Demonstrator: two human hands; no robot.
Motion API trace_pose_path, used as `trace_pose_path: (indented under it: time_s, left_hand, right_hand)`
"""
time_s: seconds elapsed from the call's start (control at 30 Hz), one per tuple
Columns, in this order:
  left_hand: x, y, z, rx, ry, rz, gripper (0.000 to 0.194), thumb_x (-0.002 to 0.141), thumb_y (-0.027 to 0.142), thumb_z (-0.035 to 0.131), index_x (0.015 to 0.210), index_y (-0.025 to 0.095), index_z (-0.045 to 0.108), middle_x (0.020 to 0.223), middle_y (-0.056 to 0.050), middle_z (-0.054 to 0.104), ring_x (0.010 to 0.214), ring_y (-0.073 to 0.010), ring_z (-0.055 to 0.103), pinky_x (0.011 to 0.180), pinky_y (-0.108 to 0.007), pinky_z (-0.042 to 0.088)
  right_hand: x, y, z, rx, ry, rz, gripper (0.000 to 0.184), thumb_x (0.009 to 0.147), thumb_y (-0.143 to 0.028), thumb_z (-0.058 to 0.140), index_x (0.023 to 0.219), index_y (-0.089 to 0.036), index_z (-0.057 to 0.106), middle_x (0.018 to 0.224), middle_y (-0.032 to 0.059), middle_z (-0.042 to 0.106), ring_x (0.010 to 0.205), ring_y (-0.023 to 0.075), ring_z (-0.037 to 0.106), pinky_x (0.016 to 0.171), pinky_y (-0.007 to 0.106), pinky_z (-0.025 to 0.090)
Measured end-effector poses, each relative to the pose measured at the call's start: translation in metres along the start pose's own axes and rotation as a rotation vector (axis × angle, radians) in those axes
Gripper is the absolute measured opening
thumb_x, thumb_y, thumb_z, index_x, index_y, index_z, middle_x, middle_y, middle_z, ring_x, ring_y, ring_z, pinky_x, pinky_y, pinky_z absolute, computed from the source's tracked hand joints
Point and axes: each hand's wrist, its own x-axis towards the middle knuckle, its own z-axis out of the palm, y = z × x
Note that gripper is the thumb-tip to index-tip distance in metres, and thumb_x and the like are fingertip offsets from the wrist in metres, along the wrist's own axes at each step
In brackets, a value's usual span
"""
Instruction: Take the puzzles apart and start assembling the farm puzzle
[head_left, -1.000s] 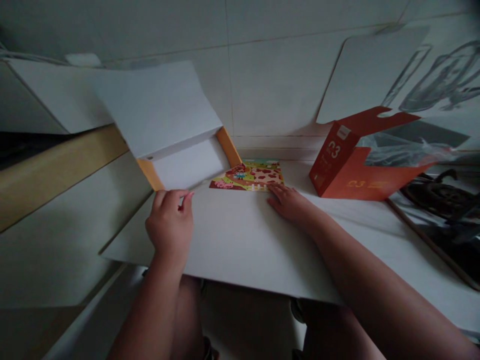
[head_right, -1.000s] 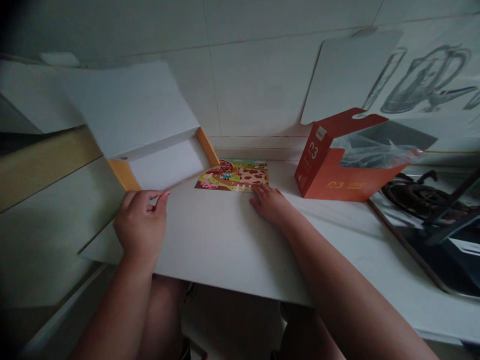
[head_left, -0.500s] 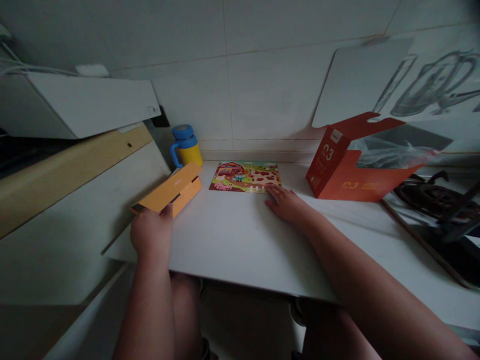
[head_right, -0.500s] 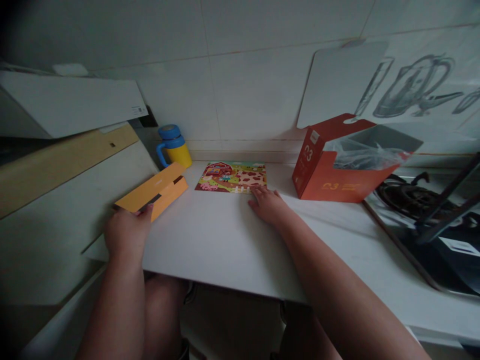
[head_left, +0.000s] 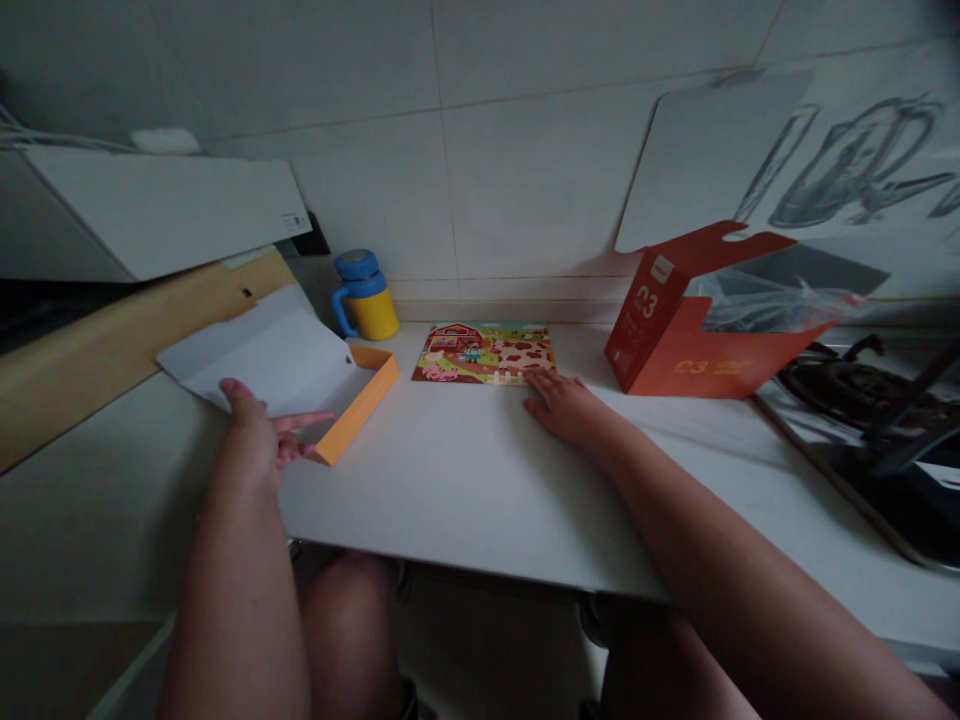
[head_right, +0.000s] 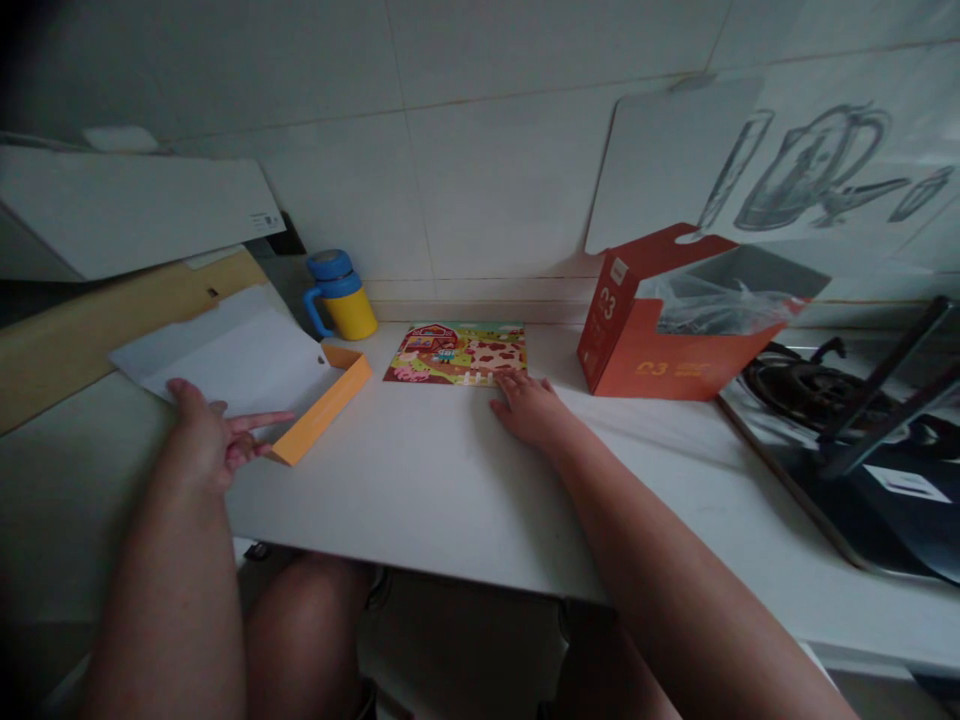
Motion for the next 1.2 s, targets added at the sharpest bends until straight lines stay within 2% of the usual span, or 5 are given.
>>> trace_pose_path:
  time_s: [0.1,0.23,0.53,0.7,1.2]
  left_hand:
    - [-0.009,-0.002,0.007,-0.218,0.094,-0.017,0.089,0.102,0.075,0.006,0.166,0.014,0.018,0.106,-0.015,0.08,0.041,-0.0109,0.031,0.055,-0.034,0.054]
    - [-0.042,0.003,0.03,0.026,0.344,0.383,0.047,0.106,0.053,0.041,0.139,0.021,0.051,0.115,-0.008,0.079,0.052,-0.0111,0.054,0.057,-0.03,0.056]
    - [-0.017,0.049,0.136,0.844,-0.205,0.596,0.059,0.109,0.055,0.028,0.112,0.014,0.069,0.117,-0.02,0.077,0.116,-0.0318,0.072,0.099,-0.04,0.054]
    - [0.028,0.047,0.18,1.014,-0.175,0.559,0.067,0.109,0.053,0.023,0.125,0.004,0.066,0.119,-0.028,0.074,0.116,-0.0376,0.071,0.097,-0.045,0.053]
    - [0.04,0.041,0.187,0.838,-0.195,0.465,0.066,0.107,0.052,0.027,0.13,0.003,0.064,0.134,-0.029,0.068,0.13,-0.0365,0.063,0.109,-0.044,0.047]
  right_hand:
    - [0.0,0.0,-0.001,-0.002,-0.004,0.01,0.066,0.106,-0.045,0.042,0.166,-0.017,0.037,0.172,0.016,0.036,0.156,0.0336,0.038,0.124,0.06,0.032]
    - [-0.001,-0.001,-0.001,0.003,-0.009,0.01,0.066,0.106,-0.045,0.042,0.166,-0.017,0.036,0.172,0.0156,0.035,0.156,0.0327,0.037,0.124,0.06,0.032]
    - [0.0,-0.001,-0.015,0.075,0.178,0.142,0.046,0.11,-0.042,0.04,0.139,-0.016,0.065,0.14,0.0176,0.069,0.122,0.0282,0.069,0.105,0.035,0.049]
    - [0.001,0.007,-0.02,0.05,0.207,0.313,0.039,0.108,-0.037,0.045,0.124,-0.014,0.072,0.124,0.0189,0.076,0.117,0.0291,0.07,0.102,0.035,0.048]
    - [0.014,0.041,-0.016,0.617,0.27,0.564,0.03,0.098,-0.037,0.057,0.109,-0.019,0.078,0.094,0.0072,0.081,0.066,0.0155,0.064,0.058,0.024,0.042]
